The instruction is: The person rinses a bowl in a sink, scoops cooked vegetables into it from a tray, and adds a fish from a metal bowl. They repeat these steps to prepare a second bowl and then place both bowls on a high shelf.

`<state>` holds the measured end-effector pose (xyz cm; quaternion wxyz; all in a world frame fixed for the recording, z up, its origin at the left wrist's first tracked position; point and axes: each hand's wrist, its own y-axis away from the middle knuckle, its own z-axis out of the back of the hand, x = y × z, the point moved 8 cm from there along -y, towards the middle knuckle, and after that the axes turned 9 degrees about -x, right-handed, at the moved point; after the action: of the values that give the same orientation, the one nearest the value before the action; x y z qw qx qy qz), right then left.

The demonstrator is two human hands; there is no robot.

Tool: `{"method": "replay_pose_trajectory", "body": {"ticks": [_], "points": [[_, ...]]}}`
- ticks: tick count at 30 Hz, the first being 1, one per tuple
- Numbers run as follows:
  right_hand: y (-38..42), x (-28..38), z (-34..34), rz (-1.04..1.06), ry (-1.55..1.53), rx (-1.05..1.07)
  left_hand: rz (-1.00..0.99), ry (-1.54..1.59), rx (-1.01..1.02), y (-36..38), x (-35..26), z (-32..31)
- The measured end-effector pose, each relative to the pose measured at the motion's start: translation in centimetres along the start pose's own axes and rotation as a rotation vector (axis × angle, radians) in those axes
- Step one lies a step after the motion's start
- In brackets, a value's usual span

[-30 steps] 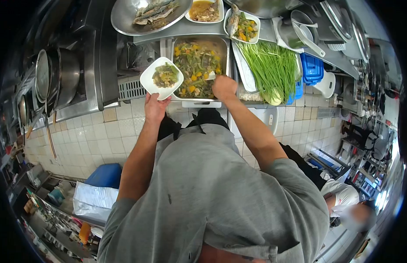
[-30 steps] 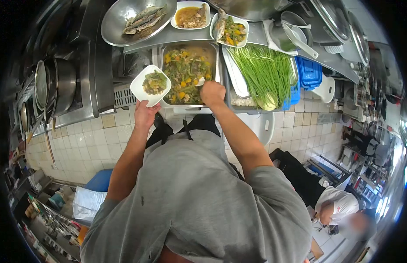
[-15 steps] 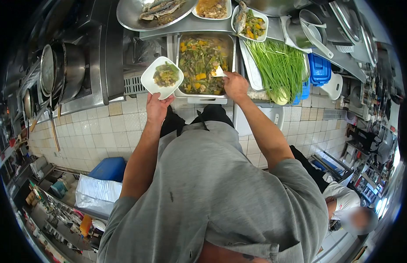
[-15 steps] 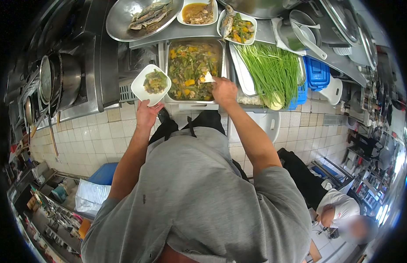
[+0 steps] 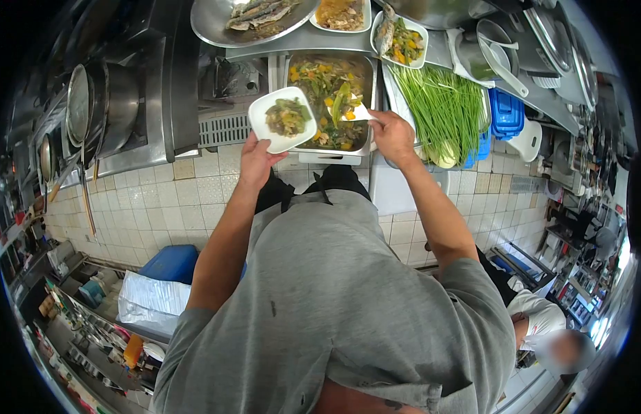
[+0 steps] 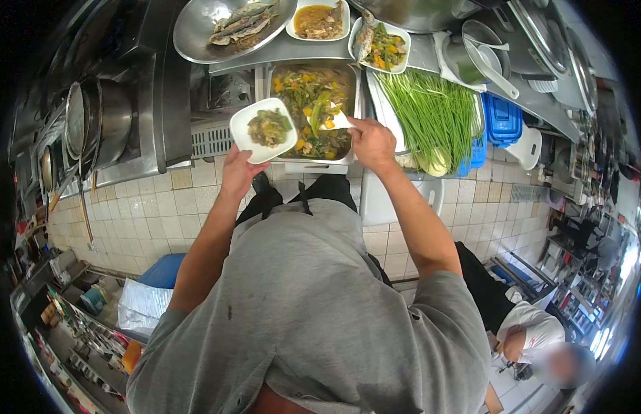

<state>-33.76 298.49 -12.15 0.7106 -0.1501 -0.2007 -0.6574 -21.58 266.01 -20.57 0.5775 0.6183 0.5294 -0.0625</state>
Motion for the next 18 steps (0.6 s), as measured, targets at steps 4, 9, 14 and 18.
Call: {"method": "replay_pose_trajectory", "body": {"ticks": [4,9,14,18], "points": [[-0.7,4.9,2.1,0.235,0.079,0.025,0.016,-0.071,0.074,-0.6,1.0,-3.9],[-1.2,11.3,2.8,0.591,0.496,0.047,0.065,-0.073,0.172,0.3,1.2,-7.6],[-0.9,14.0,5.2,0.597,0.491,-0.008,0.072,-0.06,0.165,0.1,1.3,-7.3],[-0.8,14.7,5.4,0.63,0.371,-0.112,0.121,0.01,0.176,-0.6,1.5,-5.9]]}}
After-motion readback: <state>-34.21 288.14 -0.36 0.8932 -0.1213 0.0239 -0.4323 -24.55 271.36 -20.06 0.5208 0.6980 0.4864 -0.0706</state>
